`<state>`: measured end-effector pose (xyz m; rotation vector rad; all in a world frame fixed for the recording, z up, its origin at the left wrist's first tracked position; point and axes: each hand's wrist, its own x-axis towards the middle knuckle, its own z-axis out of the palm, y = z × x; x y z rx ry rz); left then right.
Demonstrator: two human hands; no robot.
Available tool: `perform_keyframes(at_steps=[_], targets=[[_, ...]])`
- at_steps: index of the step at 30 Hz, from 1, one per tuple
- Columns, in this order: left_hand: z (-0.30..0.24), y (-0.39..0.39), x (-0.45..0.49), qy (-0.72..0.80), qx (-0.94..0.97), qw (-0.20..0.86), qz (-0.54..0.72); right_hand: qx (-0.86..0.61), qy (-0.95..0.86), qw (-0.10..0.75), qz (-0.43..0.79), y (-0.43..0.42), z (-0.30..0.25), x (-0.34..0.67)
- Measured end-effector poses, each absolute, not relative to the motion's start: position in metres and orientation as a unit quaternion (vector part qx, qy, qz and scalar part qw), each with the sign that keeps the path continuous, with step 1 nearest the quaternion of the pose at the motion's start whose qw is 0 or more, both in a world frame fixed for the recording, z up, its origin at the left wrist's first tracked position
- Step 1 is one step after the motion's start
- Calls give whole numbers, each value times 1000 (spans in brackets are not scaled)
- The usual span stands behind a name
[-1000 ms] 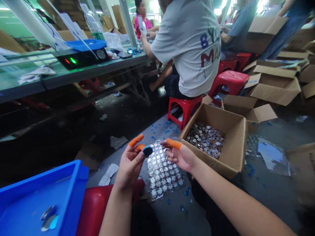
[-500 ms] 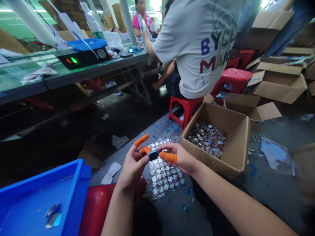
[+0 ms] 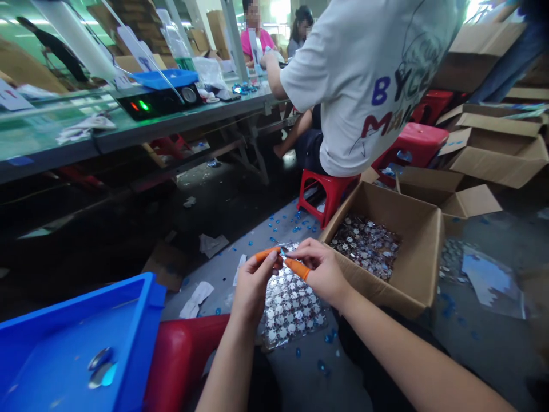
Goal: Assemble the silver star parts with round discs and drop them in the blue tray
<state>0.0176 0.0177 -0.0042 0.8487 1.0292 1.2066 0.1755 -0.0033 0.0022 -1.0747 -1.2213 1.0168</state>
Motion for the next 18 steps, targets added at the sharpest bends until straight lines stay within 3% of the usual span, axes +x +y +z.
perform_keyframes(at_steps=[18], targets=[[-9, 9, 27, 479, 353, 624, 507, -490, -557, 549, 386, 2, -7, 173]])
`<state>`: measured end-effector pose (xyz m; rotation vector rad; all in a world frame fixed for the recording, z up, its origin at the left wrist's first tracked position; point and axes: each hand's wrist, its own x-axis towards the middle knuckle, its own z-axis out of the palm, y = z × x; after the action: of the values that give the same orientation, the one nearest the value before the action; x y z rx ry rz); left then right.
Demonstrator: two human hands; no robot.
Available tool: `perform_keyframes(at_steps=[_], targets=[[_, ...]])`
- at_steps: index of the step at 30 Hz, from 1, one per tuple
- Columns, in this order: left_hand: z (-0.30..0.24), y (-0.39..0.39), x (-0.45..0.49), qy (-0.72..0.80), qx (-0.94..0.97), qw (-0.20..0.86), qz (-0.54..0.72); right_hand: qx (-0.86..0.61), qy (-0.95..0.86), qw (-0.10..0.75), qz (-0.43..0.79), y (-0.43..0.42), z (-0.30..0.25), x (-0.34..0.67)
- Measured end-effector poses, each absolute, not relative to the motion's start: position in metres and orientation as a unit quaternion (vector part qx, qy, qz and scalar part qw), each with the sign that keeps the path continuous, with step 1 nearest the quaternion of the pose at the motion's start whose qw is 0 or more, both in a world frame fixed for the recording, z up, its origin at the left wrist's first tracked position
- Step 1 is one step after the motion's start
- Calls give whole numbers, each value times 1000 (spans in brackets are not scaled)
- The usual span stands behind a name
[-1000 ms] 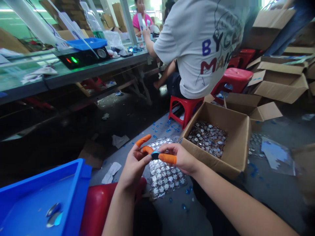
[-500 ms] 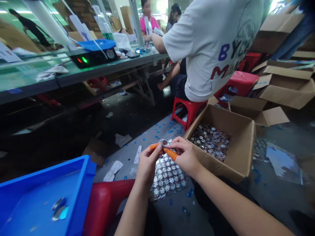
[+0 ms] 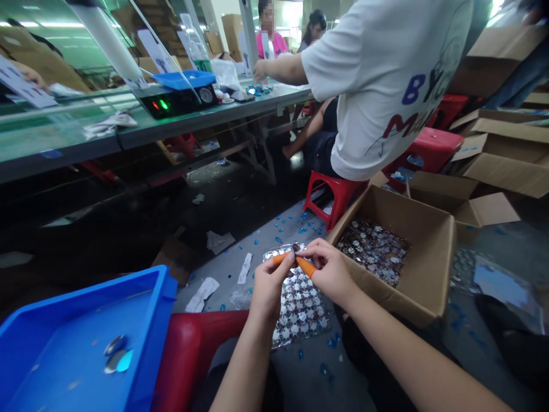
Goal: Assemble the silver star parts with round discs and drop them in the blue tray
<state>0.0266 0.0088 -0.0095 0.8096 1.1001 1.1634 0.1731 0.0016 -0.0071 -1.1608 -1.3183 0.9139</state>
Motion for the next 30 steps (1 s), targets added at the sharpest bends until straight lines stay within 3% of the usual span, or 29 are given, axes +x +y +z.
perform_keyframes(at_steps=[17, 30], targets=[[-9, 5, 29, 526, 432, 513, 524, -456, -646, 540, 288, 2, -7, 175], [-13, 5, 27, 539, 452, 462, 540, -458, -630, 545, 310, 3, -8, 170]])
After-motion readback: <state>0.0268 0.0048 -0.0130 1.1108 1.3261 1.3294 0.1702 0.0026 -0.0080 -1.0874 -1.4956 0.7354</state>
